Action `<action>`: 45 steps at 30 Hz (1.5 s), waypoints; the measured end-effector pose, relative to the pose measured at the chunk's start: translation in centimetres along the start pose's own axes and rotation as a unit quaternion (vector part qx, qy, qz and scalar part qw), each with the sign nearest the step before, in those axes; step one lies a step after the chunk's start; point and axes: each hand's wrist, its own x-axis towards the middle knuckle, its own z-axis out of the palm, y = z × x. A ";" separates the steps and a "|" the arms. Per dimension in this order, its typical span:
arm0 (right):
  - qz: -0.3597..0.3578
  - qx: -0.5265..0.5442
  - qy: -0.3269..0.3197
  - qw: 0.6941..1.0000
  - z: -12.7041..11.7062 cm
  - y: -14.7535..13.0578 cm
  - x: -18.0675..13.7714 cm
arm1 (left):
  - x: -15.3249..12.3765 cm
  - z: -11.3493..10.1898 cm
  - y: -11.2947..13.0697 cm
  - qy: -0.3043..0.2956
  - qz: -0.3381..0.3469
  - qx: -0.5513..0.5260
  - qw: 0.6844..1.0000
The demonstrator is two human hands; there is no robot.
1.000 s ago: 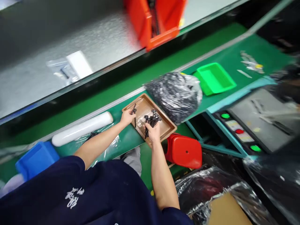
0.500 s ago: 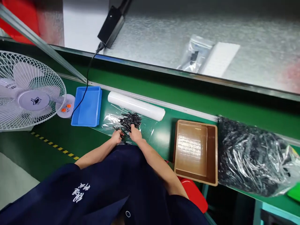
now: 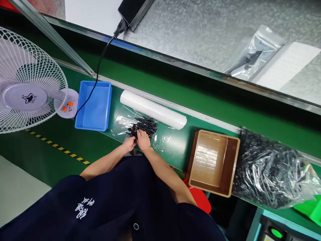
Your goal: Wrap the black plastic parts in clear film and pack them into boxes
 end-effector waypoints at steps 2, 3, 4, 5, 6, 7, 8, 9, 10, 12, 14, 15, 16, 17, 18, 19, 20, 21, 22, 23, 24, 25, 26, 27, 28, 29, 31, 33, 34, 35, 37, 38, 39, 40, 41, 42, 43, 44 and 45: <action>0.001 0.054 0.045 0.998 -0.1 0.4 -1.0 | 0.3 -0.3 0.5 -0.007 -0.022 0.031 0.999; 0.018 0.085 0.078 0.993 0.0 0.8 -2.0 | 0.5 -0.4 0.8 -0.013 -0.035 0.049 0.998; 0.052 0.118 0.115 0.985 0.4 1.2 -3.4 | 0.6 -0.5 1.1 -0.018 -0.050 0.069 0.996; 0.108 0.151 0.149 0.971 0.9 1.8 -5.2 | 0.8 -0.6 1.5 -0.023 -0.066 0.089 0.994; 0.183 0.184 0.175 0.950 1.8 2.4 -7.3 | 0.9 -0.7 1.9 -0.028 -0.082 0.106 0.991; 0.271 0.218 0.189 0.918 3.0 3.0 -9.5 | 1.0 -0.7 2.2 -0.033 -0.096 0.121 0.988; 0.358 0.252 0.189 0.879 4.4 3.5 -11.8 | 1.1 -0.7 2.6 -0.040 -0.110 0.131 0.984; 0.434 0.288 0.179 0.835 6.0 3.9 -13.8 | 1.2 -0.7 2.9 -0.049 -0.121 0.138 0.982; 0.486 0.328 0.168 0.793 7.6 4.3 -15.4 | 1.3 -0.7 3.2 -0.059 -0.129 0.140 0.980; 0.516 0.422 0.174 0.725 10.5 4.8 -16.9 | 1.5 -0.7 3.6 -0.079 -0.138 0.140 0.977; 0.469 0.525 0.225 0.674 12.3 5.5 -16.3 | 1.6 -0.8 3.9 -0.090 -0.134 0.139 0.977; 0.438 0.569 0.253 0.649 12.8 5.9 -15.5 | 1.7 -0.8 3.9 -0.090 -0.131 0.140 0.977; 0.415 0.604 0.271 0.625 13.2 6.2 -14.6 | 1.8 -0.9 3.8 -0.088 -0.127 0.141 0.978; 0.404 0.629 0.273 0.605 13.5 6.6 -13.7 | 1.9 -0.9 3.7 -0.084 -0.123 0.144 0.978; 0.401 0.647 0.261 0.593 13.8 6.8 -13.0 | 2.1 -1.0 3.6 -0.080 -0.117 0.146 0.979; 0.402 0.657 0.242 0.591 14.1 6.9 -12.6 | 2.2 -1.1 3.4 -0.079 -0.110 0.148 0.980; 0.400 0.660 0.220 0.597 14.4 6.8 -12.4 | 2.4 -1.2 3.3 -0.081 -0.105 0.150 0.980; 0.392 0.660 0.205 0.607 14.8 6.5 -12.6 | 2.6 -1.3 3.1 -0.087 -0.099 0.152 0.980; 0.379 0.661 0.198 0.617 15.1 6.1 -13.0 | 2.8 -1.4 2.9 -0.092 -0.093 0.153 0.979; 0.366 0.665 0.203 0.619 15.4 5.5 -13.5 | 2.9 -1.6 2.8 -0.098 -0.088 0.157 0.979; 0.355 0.676 0.214 0.609 15.5 4.7 -14.2 | 3.1 -1.7 2.7 -0.103 -0.084 0.162 0.978; 0.342 0.697 0.228 0.588 15.4 3.9 -14.8 | 3.2 -1.8 2.7 -0.108 -0.080 0.170 0.976; 0.325 0.725 0.238 0.558 15.1 3.1 -15.4 | 3.3 -2.0 2.6 -0.113 -0.078 0.180 0.974; 0.304 0.756 0.238 0.528 14.6 2.3 -15.8 | 3.3 -2.0 2.7 -0.116 -0.077 0.195 0.971; 0.281 0.785 0.230 0.503 13.8 1.5 -16.1 | 3.2 -2.1 2.7 -0.117 -0.078 0.213 0.967; 0.259 0.806 0.217 0.485 12.9 0.7 -16.1 | 3.1 -2.2 2.8 -0.115 -0.080 0.235 0.962; 0.233 0.823 0.198 0.478 10.8 -0.5 -15.6 | 2.7 -2.2 3.3 -0.104 -0.088 0.284 0.949; 0.231 0.814 0.210 0.490 8.5 -1.4 -14.4 | 2.1 -2.2 4.0 -0.100 -0.096 0.339 0.931; 0.232 0.808 0.225 0.493 7.3 -1.7 -13.7 | 1.6 -2.2 4.5 -0.105 -0.090 0.376 0.916; 0.231 0.804 0.240 0.493 6.2 -1.9 -12.8 | 1.1 -2.3 5.1 -0.110 -0.074 0.416 0.900; 0.220 0.810 0.269 0.472 4.2 -2.1 -11.0 | 0.0 -2.8 6.3 -0.121 -0.023 0.483 0.867; 0.211 0.819 0.281 0.454 3.2 -2.1 -10.0 | -0.6 -3.2 6.8 -0.132 0.022 0.512 0.849; 0.202 0.829 0.290 0.434 2.3 -1.9 -9.0 | -1.2 -3.8 7.3 -0.149 0.084 0.533 0.828; 0.196 0.836 0.299 0.417 1.4 -1.7 -8.0 | -1.7 -4.5 7.7 -0.172 0.159 0.547 0.804; 0.194 0.839 0.309 0.404 0.6 -1.4 -7.0 | -2.1 -5.2 8.0 -0.195 0.241 0.556 0.772; 0.195 0.839 0.319 0.396 -0.3 -1.0 -6.0 | -2.4 -6.0 8.2 -0.211 0.325 0.565 0.729; 0.197 0.837 0.331 0.390 -1.0 -0.7 -5.0 | -2.5 -6.6 8.4 -0.215 0.395 0.577 0.682; 0.199 0.834 0.343 0.384 -1.7 -0.3 -3.9 | -2.4 -7.0 8.6 -0.208 0.442 0.596 0.638; 0.200 0.832 0.353 0.378 -2.3 0.1 -2.9 | -2.1 -7.2 8.9 -0.187 0.469 0.624 0.597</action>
